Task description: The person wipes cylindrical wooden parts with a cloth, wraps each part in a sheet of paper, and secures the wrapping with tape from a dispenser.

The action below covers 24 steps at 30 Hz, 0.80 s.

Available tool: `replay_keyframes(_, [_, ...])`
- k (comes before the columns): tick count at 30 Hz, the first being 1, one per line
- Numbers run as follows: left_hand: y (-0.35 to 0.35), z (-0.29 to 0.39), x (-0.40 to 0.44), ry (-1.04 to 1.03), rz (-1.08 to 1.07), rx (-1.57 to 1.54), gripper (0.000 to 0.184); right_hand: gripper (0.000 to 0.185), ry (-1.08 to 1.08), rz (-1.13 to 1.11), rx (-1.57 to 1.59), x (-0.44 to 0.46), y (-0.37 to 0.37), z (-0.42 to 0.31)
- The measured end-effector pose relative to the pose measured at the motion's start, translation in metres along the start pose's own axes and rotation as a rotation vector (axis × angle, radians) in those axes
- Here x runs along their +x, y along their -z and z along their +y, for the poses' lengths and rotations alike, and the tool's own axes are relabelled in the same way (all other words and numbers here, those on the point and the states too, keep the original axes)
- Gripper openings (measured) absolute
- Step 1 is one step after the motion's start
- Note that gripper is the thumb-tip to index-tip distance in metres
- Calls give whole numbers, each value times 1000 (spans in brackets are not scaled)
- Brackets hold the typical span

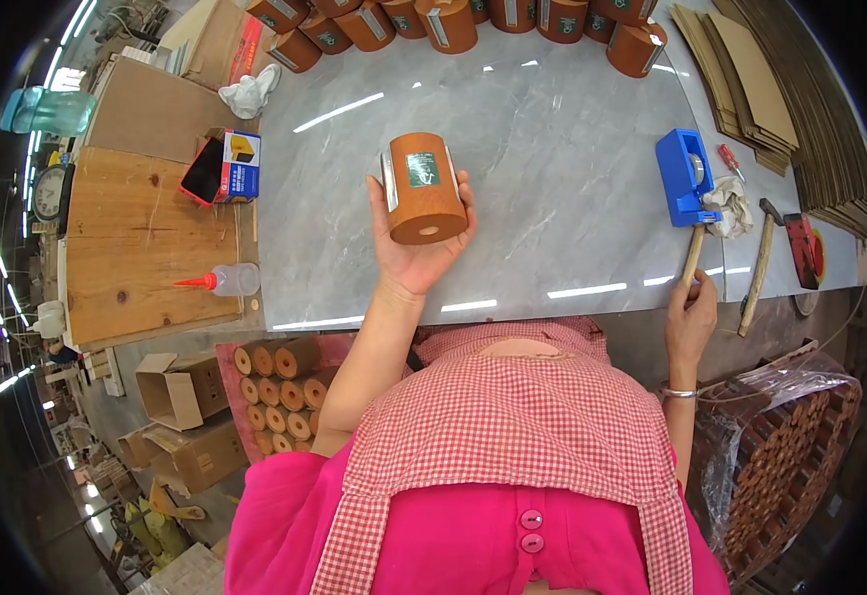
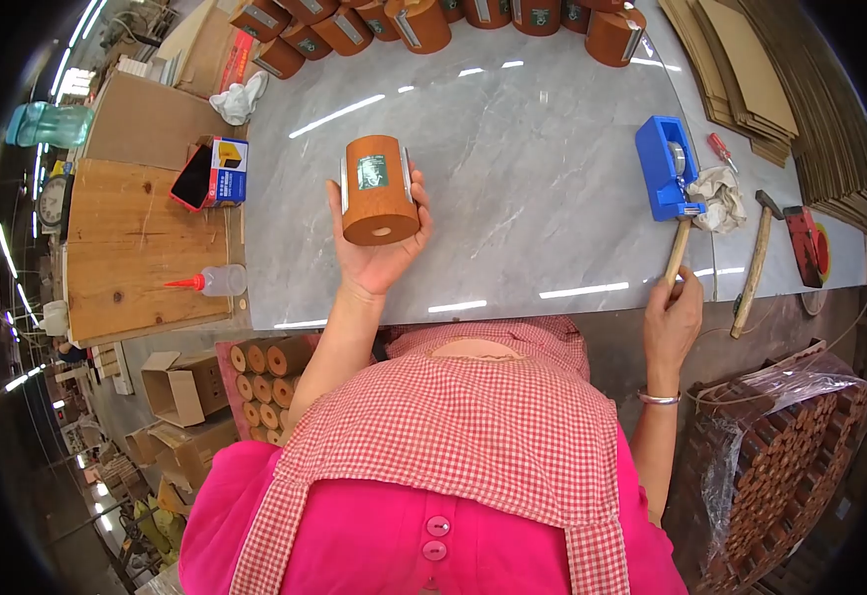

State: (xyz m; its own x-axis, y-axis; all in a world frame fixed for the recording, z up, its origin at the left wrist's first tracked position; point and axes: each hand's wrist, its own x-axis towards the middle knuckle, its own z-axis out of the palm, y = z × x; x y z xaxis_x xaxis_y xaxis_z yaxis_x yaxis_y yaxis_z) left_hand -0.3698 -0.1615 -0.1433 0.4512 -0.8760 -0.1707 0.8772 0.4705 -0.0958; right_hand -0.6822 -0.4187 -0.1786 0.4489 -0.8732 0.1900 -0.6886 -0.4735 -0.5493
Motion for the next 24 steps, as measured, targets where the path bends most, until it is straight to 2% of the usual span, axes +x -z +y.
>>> replay_keyframes(2, [-3, -2, -2, -32, 43, -16, 87, 31, -140, 27, 187, -5, 5, 2])
replay_keyframes(5, [-9, -4, -1, -115, 133, -6, 84, 25, -144, 173, 377, -17, 23, -18])
replay_keyframes(8, [-14, -6, 1, -193, 216, -13, 79, 26, -40, 184, 560, -33, 42, -47])
replay_keyframes(13, [-20, -12, 10, -253, 276, 9, 76, 32, 318, -230, 485, -40, 45, -111])
replay_keyframes(19, [-21, -16, 12, -270, 265, 38, 73, 34, 606, -283, 620, -21, 19, -165])
replay_keyframes(24, [-31, -23, 10, -293, 315, 56, 71, 29, 718, -328, 447, -12, 9, -186])
